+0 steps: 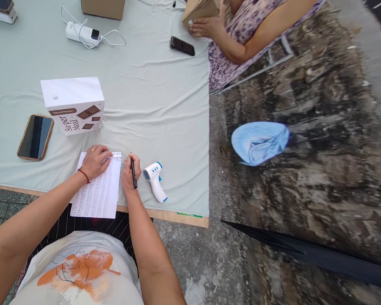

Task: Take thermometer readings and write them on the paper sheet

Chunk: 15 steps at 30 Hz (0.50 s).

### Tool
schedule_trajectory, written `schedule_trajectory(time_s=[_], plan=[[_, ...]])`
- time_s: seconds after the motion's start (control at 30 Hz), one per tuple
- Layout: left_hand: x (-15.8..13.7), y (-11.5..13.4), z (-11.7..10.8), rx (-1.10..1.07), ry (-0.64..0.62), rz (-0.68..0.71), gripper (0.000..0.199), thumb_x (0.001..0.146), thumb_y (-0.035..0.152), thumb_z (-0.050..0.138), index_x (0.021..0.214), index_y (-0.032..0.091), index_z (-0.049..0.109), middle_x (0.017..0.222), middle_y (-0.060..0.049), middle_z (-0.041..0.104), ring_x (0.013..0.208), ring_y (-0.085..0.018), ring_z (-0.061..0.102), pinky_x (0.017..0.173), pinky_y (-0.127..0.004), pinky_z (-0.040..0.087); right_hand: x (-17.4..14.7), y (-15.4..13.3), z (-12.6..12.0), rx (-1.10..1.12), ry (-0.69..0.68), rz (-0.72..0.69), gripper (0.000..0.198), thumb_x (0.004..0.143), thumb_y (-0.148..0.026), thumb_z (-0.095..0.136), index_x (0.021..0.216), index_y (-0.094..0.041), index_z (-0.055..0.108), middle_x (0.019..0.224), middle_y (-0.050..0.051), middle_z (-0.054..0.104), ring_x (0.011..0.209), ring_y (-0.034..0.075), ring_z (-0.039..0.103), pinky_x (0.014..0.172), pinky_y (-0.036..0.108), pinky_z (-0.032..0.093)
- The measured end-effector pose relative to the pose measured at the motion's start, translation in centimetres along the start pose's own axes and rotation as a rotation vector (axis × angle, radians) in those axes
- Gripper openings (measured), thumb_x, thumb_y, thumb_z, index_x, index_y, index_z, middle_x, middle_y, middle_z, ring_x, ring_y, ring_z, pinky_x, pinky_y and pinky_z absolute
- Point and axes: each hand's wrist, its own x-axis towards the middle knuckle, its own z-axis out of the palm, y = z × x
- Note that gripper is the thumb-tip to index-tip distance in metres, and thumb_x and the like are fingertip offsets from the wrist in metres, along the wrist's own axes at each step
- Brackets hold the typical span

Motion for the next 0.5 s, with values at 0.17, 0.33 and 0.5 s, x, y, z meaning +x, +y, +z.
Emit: schedule_trajectory(time_s=[0.17, 0.33, 0.5], plan=[[0.2, -0.5, -0.5, -0.247, 0.064, -0.051, 0.022, 0.088, 0.013, 0.047, 0.092, 0.021, 0.068, 0.102, -0.007, 0.069, 0.101, -0.020, 0.062, 0.097, -0.041, 0.048, -0.2, 0.9, -0.7, -0.184, -0.103, -0.167, 0.034, 0.092, -0.027, 0.038, 0.119, -0.019, 0.058, 0.100, 0.010, 0.062, 0.096, 0.023, 0.060, 0.091, 0.041, 0.050], [-0.3, -1.7, -2.8, -0.534, 0.363, -0.257, 0.025, 0.090, 0.018, 0.044, 0.096, 0.020, 0.068, 0.105, -0.006, 0.069, 0.102, -0.019, 0.064, 0.093, -0.036, 0.052, -0.4, 2.2, -2.9, -0.403, -0.186, -0.234, 0.048, 0.085, -0.013, 0.036, 0.128, -0.017, 0.057, 0.105, 0.013, 0.058, 0.101, 0.026, 0.058, 0.093, 0.046, 0.050], [-0.8, -4.3, -4.8, -0.590, 0.585, -0.478, 0.016, 0.085, 0.022, 0.052, 0.097, 0.019, 0.063, 0.098, -0.005, 0.067, 0.094, -0.018, 0.063, 0.086, -0.033, 0.053, -0.3, 2.6, -3.4, -0.505, -0.204, -0.265, 0.055, 0.085, -0.011, 0.035, 0.137, -0.015, 0.053, 0.101, 0.014, 0.056, 0.097, 0.027, 0.059, 0.088, 0.046, 0.052]])
